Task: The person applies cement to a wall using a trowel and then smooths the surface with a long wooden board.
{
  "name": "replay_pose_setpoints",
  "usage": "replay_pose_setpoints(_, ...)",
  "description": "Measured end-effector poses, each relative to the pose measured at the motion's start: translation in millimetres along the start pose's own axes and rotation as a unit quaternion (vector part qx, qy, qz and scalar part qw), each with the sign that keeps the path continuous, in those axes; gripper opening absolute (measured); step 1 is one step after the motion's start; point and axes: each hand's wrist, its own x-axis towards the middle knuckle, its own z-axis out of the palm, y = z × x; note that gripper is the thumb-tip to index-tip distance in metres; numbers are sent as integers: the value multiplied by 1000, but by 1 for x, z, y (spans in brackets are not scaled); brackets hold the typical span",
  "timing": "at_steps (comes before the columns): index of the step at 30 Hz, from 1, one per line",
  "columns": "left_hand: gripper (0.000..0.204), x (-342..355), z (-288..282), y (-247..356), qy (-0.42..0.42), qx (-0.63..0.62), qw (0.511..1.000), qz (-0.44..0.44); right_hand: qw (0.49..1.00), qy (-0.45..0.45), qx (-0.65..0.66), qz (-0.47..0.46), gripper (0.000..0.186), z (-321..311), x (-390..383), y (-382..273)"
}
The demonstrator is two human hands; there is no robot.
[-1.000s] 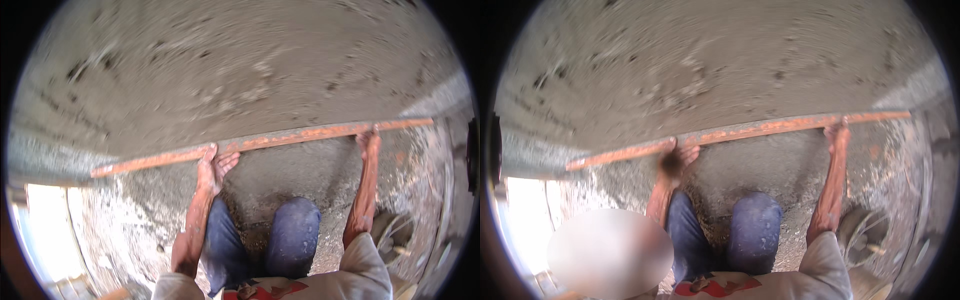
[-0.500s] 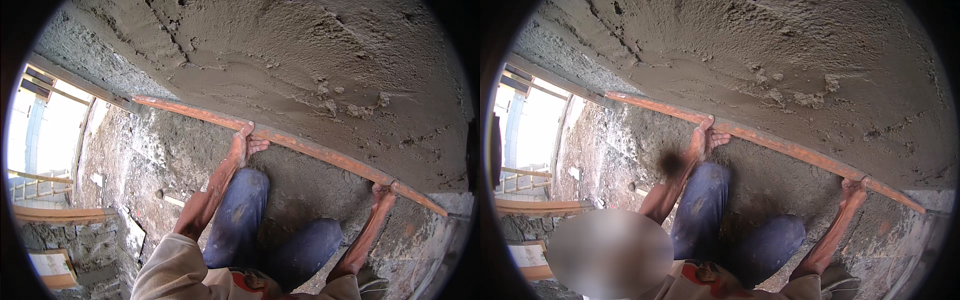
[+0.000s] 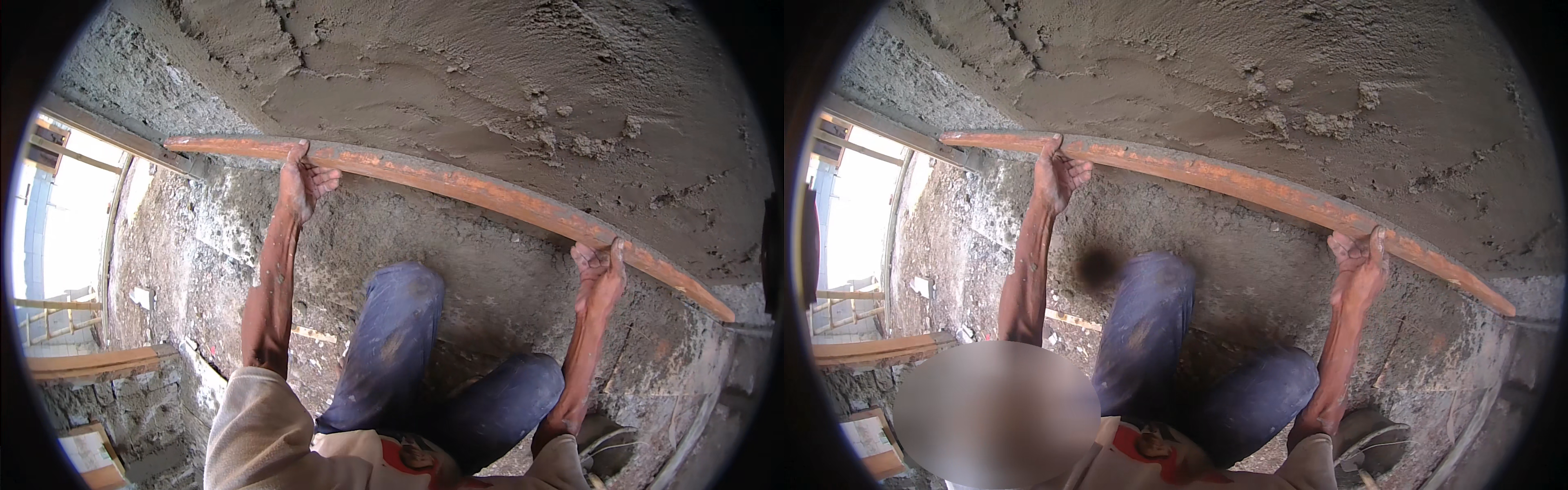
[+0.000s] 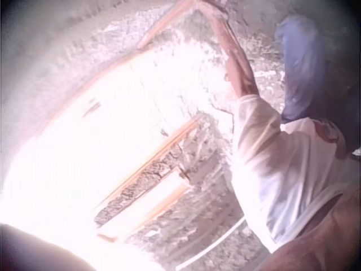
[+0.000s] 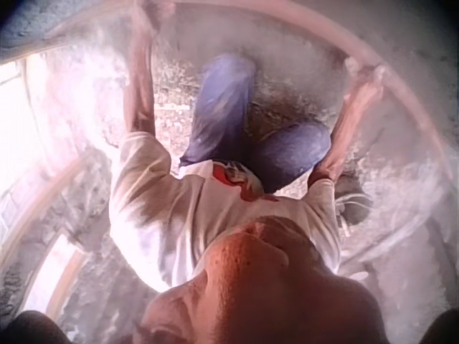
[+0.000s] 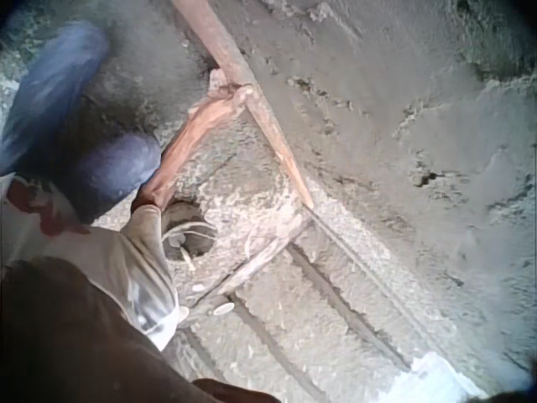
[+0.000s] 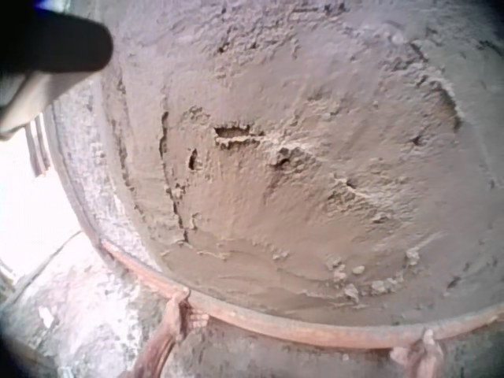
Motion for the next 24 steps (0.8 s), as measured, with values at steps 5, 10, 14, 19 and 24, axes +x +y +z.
replay_pose_setpoints(5,63,-17,27,-44,-29,-31,997,-60,998,55,-14,-11,41,-56,23,-2)
replay_pose_setpoints(10,60,-40,104,-121,-143,-53,971,-184,992,107,-56,-22,48,-202,90,-13)
replay_pose_setpoints(14,61,-48,107,-124,-187,-51,961,-197,992,112,-53,-1,52,-215,107,-19)
replay_pose_setpoints(19,64,-80,152,-72,-185,-59,965,-177,993,98,-61,-32,50,-257,142,-97)
replay_pose_setpoints(24,67,-74,141,-68,-247,-91,945,-192,993,73,-88,-32,48,-255,140,-122)
